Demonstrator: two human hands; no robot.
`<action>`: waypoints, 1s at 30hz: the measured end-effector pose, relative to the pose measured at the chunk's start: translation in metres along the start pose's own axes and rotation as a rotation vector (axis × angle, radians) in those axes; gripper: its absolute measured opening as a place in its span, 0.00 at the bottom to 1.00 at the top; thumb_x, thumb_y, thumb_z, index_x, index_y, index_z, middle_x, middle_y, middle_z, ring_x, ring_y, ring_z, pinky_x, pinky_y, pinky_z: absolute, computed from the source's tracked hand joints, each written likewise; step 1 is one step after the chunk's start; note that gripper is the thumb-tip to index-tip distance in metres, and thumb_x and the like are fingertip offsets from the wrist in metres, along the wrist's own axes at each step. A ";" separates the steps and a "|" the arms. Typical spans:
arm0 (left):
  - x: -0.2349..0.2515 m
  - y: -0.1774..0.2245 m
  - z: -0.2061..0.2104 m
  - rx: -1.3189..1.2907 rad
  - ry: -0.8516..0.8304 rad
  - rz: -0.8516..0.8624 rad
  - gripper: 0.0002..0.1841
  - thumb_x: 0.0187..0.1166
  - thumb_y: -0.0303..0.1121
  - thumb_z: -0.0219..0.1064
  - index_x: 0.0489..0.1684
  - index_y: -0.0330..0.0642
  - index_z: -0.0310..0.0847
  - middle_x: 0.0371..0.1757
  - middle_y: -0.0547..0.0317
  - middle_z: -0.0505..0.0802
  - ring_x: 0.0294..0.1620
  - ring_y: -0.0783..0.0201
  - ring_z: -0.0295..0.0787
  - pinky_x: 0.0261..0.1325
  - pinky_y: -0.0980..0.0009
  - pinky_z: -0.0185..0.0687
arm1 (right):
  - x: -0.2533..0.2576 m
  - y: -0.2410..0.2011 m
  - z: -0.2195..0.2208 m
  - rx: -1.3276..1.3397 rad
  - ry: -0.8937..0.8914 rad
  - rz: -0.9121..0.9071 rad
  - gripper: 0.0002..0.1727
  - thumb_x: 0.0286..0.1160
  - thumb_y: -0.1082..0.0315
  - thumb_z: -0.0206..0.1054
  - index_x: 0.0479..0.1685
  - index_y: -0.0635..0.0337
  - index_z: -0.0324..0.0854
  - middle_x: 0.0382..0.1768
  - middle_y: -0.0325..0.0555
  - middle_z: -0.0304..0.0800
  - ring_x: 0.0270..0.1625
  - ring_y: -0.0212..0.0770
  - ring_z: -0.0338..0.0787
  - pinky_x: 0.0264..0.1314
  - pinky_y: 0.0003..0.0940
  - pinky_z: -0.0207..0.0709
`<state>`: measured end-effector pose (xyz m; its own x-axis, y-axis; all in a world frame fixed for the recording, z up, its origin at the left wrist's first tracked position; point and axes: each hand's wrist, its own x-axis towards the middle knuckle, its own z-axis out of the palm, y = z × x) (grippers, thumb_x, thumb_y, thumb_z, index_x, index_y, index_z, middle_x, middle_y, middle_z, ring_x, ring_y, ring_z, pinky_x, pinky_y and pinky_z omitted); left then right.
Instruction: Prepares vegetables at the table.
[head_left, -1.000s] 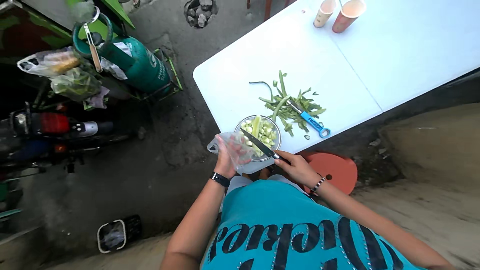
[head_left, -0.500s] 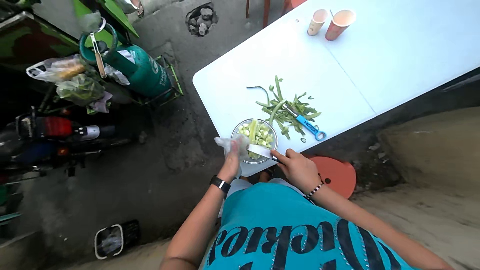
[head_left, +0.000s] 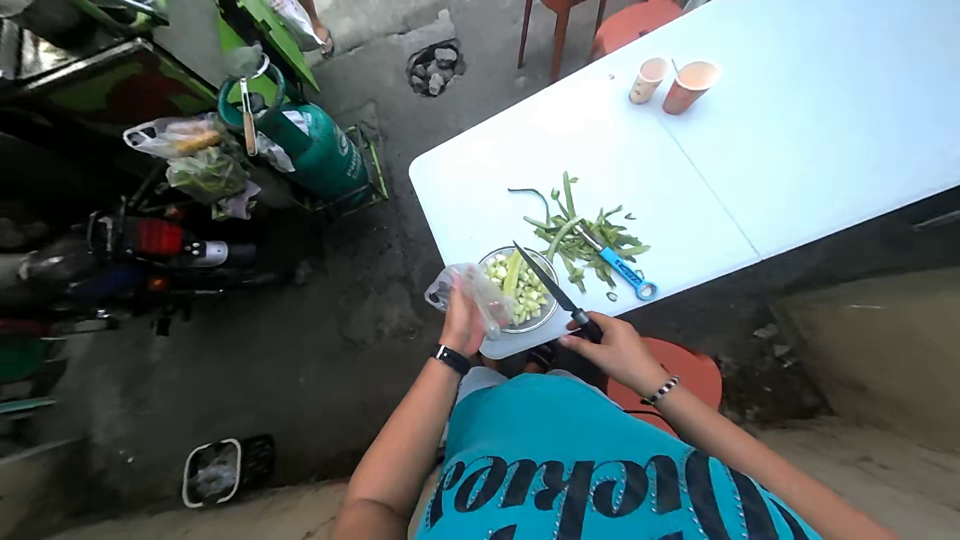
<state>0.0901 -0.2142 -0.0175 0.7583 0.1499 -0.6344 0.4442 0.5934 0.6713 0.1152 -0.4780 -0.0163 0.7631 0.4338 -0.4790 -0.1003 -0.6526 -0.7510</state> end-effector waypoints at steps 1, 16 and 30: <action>-0.001 -0.003 0.002 -0.034 0.007 -0.014 0.38 0.89 0.65 0.23 0.84 0.52 0.60 0.67 0.38 0.84 0.59 0.39 0.86 0.52 0.39 0.85 | 0.004 -0.011 0.006 0.081 -0.013 -0.066 0.30 0.67 0.40 0.76 0.57 0.56 0.86 0.31 0.40 0.84 0.30 0.34 0.80 0.36 0.38 0.77; -0.018 -0.007 0.006 0.504 0.379 0.414 0.23 0.73 0.28 0.77 0.64 0.25 0.81 0.60 0.37 0.91 0.62 0.54 0.89 0.71 0.59 0.81 | 0.013 -0.080 0.065 -0.058 -0.095 -0.778 0.13 0.70 0.58 0.70 0.34 0.60 0.84 0.32 0.45 0.85 0.34 0.41 0.86 0.37 0.42 0.82; -0.001 -0.006 0.027 -0.191 0.149 0.377 0.13 0.91 0.30 0.54 0.65 0.33 0.74 0.46 0.54 0.88 0.44 0.66 0.85 0.54 0.68 0.83 | 0.009 -0.068 0.066 0.004 -0.205 -0.772 0.10 0.67 0.60 0.72 0.32 0.56 0.85 0.26 0.38 0.84 0.29 0.30 0.82 0.33 0.29 0.77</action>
<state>0.0995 -0.2393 -0.0110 0.7671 0.4880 -0.4165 0.0433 0.6083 0.7925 0.0868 -0.3882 0.0007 0.4856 0.8680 0.1034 0.4058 -0.1191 -0.9062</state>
